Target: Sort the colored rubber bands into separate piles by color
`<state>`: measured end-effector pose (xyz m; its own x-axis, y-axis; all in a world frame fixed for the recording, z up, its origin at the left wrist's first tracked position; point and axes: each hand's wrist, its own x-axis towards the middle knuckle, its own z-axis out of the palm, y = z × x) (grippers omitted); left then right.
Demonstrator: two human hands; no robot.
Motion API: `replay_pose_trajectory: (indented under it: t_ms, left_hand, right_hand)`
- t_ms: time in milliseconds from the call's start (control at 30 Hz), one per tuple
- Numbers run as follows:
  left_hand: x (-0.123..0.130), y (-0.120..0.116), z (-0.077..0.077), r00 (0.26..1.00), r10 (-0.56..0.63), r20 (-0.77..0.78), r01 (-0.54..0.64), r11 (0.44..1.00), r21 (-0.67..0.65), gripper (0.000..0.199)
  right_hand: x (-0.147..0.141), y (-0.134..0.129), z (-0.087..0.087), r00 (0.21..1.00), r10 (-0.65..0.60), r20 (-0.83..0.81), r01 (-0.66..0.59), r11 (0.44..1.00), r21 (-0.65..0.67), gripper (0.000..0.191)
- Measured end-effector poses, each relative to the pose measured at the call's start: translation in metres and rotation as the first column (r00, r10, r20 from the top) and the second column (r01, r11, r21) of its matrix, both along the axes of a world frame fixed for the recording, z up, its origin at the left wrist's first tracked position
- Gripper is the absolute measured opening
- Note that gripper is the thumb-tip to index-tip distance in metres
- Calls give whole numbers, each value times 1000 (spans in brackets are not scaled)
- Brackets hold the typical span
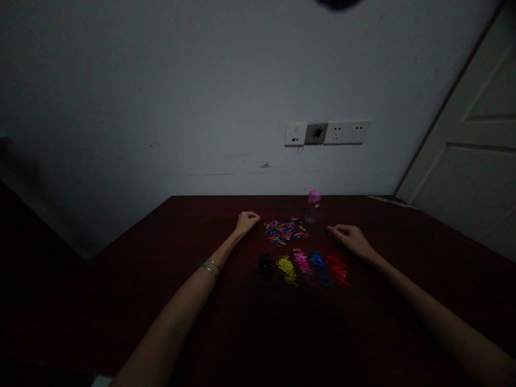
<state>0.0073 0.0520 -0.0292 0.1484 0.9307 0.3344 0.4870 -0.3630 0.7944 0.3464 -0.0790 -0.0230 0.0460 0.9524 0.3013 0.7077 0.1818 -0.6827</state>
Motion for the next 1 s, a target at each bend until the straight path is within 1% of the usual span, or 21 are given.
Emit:
replay_pose_trajectory:
  t_ms: [167, 333, 533, 733, 867, 1000]
  left_hand:
    - [1, -2, 1, 993, -39, -110, 39, 999, -8, 29]
    - [0, -5, 3, 969, -58, -241, 62, 998, 10, 26]
    - [0, -4, 2, 947, -53, -316, 64, 998, 25, 23]
    - [-1, -1, 0, 957, -60, -283, 68, 997, 19, 22]
    - [-1, -2, 1, 980, -60, -191, 65, 998, 20, 21]
    - [-2, -3, 8, 996, -9, -94, 10, 1000, 9, 20]
  right_hand:
    - [-1, -3, 1, 1000, 13, 11, -13, 1000, -20, 46]
    - [-4, -5, 3, 1000, 23, 16, -23, 1000, -2, 46]
    - [-5, -5, 2, 999, 19, 30, -19, 1000, -3, 48]
    - [-4, -4, 1, 998, 16, 60, -18, 999, 30, 50]
    - [-6, -4, 2, 997, -2, 73, -1, 999, 45, 49]
    - [-9, -6, 5, 998, 0, 56, -3, 999, 51, 48]
